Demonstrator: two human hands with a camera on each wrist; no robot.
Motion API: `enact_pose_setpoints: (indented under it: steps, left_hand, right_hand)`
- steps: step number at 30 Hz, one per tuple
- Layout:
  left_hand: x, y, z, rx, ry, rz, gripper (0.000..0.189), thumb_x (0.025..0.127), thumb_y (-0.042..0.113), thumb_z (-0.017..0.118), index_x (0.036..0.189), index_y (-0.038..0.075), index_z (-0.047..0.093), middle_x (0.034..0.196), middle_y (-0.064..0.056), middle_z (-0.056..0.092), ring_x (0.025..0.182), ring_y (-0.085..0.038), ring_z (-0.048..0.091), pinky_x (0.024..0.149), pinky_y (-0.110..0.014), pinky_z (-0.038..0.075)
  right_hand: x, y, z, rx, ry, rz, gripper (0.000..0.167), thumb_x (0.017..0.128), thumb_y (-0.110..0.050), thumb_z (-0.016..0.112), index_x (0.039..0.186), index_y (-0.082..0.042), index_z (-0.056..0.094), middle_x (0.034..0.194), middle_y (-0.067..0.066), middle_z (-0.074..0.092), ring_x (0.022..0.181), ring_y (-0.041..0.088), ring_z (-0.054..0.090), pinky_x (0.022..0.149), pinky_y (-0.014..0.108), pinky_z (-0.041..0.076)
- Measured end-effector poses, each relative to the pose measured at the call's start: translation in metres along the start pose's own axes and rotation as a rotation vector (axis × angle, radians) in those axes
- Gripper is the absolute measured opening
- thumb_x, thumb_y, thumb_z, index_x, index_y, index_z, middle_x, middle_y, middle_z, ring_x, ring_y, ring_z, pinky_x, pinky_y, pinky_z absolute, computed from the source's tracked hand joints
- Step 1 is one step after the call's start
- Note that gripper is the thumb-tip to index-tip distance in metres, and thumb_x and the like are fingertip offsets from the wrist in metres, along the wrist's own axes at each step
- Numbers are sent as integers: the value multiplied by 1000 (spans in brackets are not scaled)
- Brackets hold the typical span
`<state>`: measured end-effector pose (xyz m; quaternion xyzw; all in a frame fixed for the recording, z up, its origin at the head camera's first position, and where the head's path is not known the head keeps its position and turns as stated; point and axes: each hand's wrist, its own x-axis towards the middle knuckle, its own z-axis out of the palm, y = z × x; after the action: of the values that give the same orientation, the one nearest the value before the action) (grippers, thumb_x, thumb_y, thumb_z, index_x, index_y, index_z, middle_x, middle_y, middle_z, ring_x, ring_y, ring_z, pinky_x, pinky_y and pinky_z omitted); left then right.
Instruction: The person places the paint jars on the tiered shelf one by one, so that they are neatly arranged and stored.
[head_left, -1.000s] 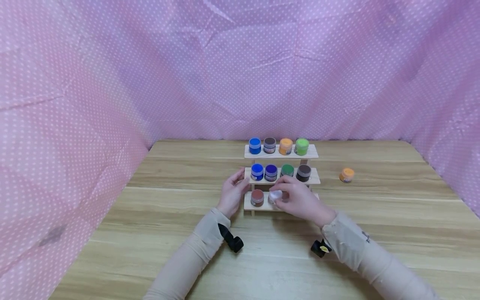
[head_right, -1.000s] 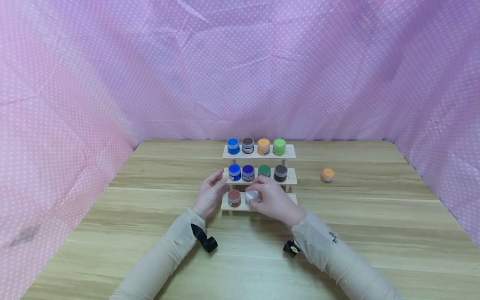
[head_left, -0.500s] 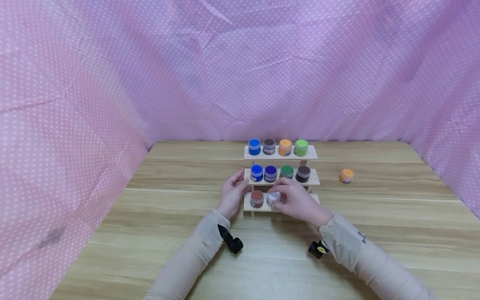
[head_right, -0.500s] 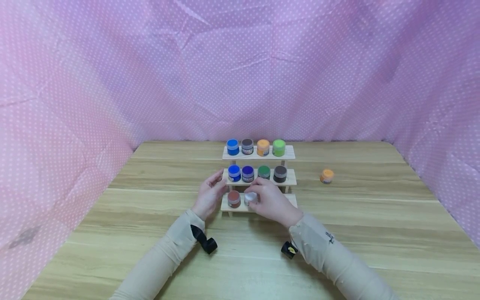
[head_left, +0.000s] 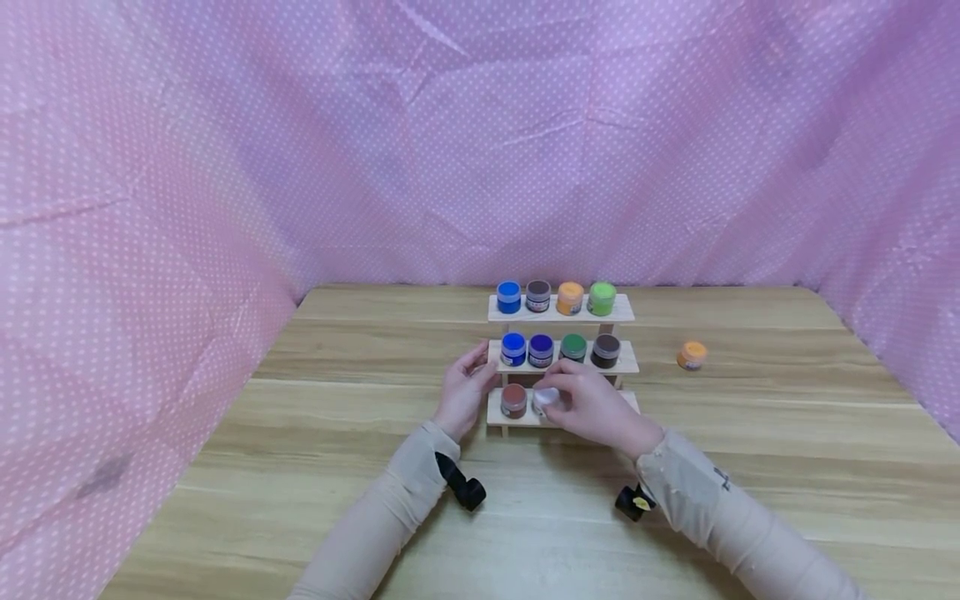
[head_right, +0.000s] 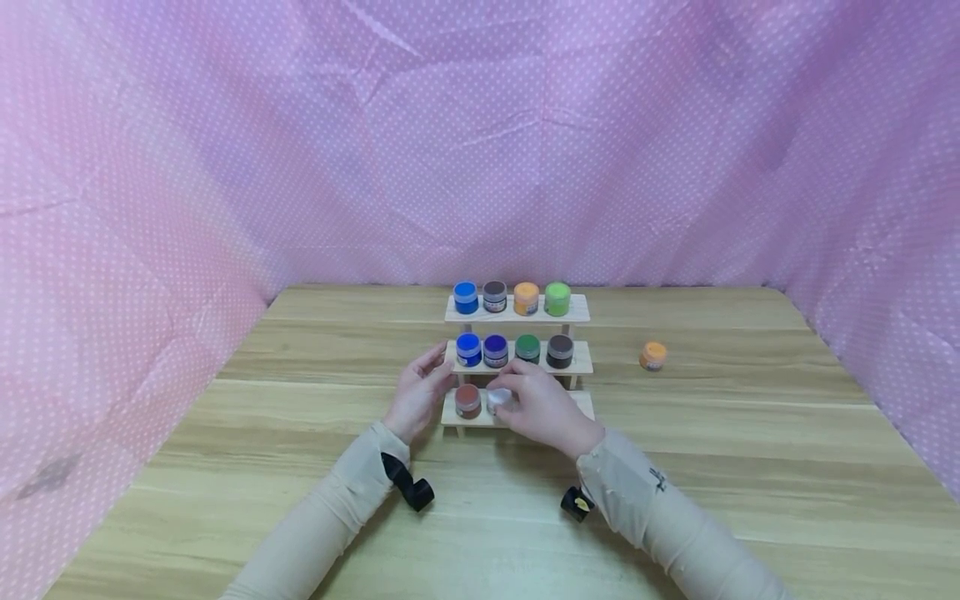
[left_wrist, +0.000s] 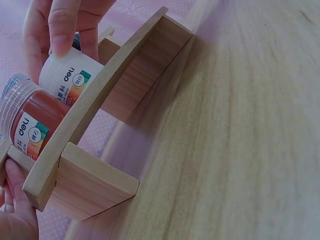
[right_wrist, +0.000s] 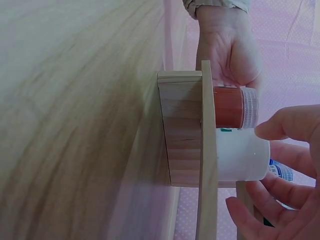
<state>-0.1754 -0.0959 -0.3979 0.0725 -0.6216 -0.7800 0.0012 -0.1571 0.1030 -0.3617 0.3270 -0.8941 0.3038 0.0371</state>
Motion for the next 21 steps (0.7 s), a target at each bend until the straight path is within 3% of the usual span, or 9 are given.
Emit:
enact_pose_setpoints:
  steps: [12, 21]
  left_hand:
    - [0, -2, 1, -15, 8, 16, 46, 93, -2, 53, 138, -1, 43, 114, -10, 51, 100, -12, 53, 91, -27, 53]
    - [0, -2, 0, -9, 2, 30, 47, 93, -2, 52, 139, -3, 41, 111, -9, 51, 98, -10, 53, 89, -26, 53]
  right_hand:
    - [-4, 0, -2, 2, -3, 28, 30, 76, -10, 77, 106, -9, 70, 109, 4, 63, 98, 20, 60, 86, 39, 54]
    - [-9, 6, -11, -9, 65, -38, 31, 75, -8, 78, 105, -6, 71, 102, 3, 63, 90, 15, 60, 77, 29, 56]
